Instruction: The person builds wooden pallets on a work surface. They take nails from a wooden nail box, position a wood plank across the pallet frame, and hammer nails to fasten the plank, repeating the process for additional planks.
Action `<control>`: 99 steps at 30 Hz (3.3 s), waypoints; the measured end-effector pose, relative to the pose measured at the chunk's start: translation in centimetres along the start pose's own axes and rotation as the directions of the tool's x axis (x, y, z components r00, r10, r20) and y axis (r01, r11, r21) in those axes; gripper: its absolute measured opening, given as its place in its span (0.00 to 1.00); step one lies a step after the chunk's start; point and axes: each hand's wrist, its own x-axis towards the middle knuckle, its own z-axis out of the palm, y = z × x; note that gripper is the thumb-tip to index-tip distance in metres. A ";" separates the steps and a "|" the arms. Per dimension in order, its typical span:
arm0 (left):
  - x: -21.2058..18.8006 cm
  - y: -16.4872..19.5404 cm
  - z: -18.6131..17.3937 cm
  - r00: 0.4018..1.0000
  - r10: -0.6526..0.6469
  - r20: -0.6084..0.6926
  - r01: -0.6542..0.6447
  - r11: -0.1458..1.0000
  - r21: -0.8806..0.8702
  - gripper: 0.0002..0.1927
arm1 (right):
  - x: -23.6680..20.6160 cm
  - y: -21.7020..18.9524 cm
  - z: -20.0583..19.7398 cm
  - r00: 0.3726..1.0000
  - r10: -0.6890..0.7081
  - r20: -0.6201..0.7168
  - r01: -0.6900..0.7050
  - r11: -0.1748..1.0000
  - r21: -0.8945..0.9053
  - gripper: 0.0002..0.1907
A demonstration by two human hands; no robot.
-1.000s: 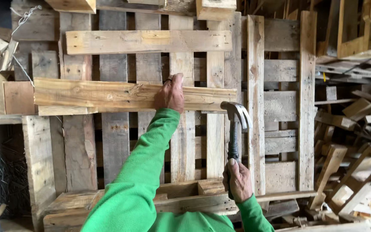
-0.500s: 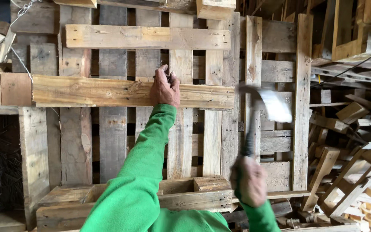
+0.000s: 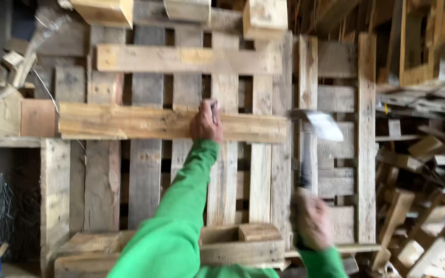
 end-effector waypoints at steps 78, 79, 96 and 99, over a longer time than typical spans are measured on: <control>10.0 -16.5 -24.5 0.839 -0.535 -0.100 0.232 0.518 -0.824 0.08 | 1.2 3.7 25.7 0.900 0.091 0.426 0.038 0.958 -0.285 0.26; 10.5 -17.2 -25.1 0.866 -0.484 -0.121 0.256 0.640 -0.725 0.07 | 1.6 3.6 25.6 0.900 0.137 0.415 0.009 0.944 -0.330 0.26; 11.1 -20.1 -25.2 0.973 -0.199 -0.117 0.158 0.944 -0.290 0.08 | 1.7 -3.2 30.7 0.833 0.112 0.542 0.157 0.891 -0.425 0.26; 11.2 -20.2 -25.2 0.969 -0.241 -0.061 0.187 0.870 -0.457 0.09 | -1.3 -6.4 31.4 0.718 -0.155 0.679 0.391 0.896 -0.210 0.26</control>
